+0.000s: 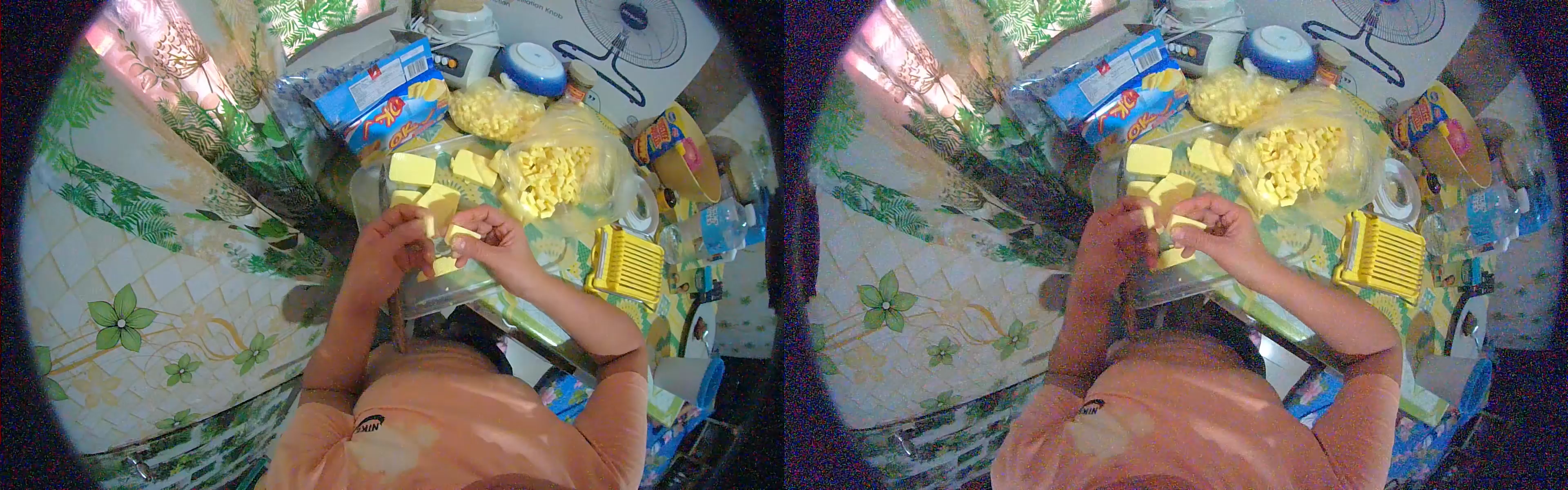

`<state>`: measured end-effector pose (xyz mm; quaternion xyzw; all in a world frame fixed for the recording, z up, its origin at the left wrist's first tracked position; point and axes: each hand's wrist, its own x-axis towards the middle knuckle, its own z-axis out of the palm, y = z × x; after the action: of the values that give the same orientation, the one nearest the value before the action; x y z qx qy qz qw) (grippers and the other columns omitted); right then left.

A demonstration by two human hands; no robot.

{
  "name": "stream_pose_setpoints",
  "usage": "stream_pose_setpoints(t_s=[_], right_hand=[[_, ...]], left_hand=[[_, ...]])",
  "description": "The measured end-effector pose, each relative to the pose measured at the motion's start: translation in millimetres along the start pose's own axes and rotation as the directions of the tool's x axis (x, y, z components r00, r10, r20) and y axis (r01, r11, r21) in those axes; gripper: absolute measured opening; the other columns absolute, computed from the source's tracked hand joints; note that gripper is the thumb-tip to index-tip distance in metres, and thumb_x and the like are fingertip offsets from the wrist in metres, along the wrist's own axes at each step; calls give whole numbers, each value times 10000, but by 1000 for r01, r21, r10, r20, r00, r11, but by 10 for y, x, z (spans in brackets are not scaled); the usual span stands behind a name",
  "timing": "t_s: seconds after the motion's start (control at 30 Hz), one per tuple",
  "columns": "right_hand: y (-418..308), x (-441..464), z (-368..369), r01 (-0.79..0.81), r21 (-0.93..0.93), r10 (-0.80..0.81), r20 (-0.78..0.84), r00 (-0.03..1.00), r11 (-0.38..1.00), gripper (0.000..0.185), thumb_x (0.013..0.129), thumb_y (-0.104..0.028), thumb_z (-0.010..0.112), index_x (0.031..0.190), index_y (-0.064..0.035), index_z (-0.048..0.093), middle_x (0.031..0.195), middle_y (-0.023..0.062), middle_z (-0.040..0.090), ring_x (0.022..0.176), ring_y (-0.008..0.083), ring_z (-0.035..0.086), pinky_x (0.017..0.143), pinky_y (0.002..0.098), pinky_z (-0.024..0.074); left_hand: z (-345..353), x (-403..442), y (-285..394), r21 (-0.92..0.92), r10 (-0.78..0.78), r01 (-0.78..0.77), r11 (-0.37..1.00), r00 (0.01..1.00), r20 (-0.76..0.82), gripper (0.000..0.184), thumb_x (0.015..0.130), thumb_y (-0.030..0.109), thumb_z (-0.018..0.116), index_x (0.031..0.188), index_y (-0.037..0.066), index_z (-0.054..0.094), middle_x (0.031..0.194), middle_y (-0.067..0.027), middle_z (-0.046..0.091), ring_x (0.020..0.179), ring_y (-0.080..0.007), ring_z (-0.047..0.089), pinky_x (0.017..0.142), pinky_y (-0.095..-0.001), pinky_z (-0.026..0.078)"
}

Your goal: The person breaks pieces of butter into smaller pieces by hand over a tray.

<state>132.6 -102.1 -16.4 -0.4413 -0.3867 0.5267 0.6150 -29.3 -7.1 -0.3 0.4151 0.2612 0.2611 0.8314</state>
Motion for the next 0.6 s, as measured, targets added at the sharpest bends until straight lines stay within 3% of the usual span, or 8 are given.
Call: stream_pose_setpoints(t_s=[0.13, 0.23, 0.33, 0.43, 0.6], right_hand=[[49, 8, -22, 5, 54, -4, -12, 1000, 999, 249, 819, -48, 614, 1060, -23, 558, 863, 69, 638, 704, 117, 610, 633, 251, 516], [37, 1, -37, -17, 58, 19, -21, 1000, 998, 271, 816, -43, 617, 1080, -22, 558, 832, 71, 638, 696, 117, 611, 642, 251, 515], [45, 2, -44, 8, -3, -8, -11, 1000, 1000, 285, 810, -36, 621, 1088, -23, 555, 815, 73, 638, 699, 120, 615, 652, 252, 515], [19, 1, -15, 27, 12, -27, -9, 1000, 1000, 282, 805, -30, 626, 1077, -23, 550, 817, 69, 635, 705, 125, 618, 654, 250, 517], [1, -16, 21, 7, 45, -6, -23, 1000, 999, 262, 798, -24, 635, 1040, -23, 534, 837, 68, 632, 715, 127, 616, 652, 252, 517]], left_hand=[[25, -2, 84, -233, 11, -6, 973, 1000, 21, 219, 843, 189, 517, 934, -10, 532, 794, -95, 584, 574, -179, 579, 481, -327, 506], [-14, 11, 80, -283, 23, 10, 959, 993, 113, 184, 836, 149, 549, 939, -3, 533, 849, -93, 585, 655, -164, 597, 503, -320, 536], [-35, 32, 11, -26, 38, -37, 999, 998, 50, 192, 842, 184, 553, 907, 4, 538, 808, -82, 584, 563, -154, 571, 443, -308, 499], [-35, 0, -31, 137, 81, -93, 986, 992, 92, 161, 814, 158, 609, 903, 36, 551, 775, -43, 581, 508, -111, 540, 396, -261, 452], [76, -46, 24, 239, 48, -56, 969, 998, 37, 169, 779, 115, 659, 902, 43, 567, 709, -15, 551, 465, -65, 489, 361, -221, 378]])
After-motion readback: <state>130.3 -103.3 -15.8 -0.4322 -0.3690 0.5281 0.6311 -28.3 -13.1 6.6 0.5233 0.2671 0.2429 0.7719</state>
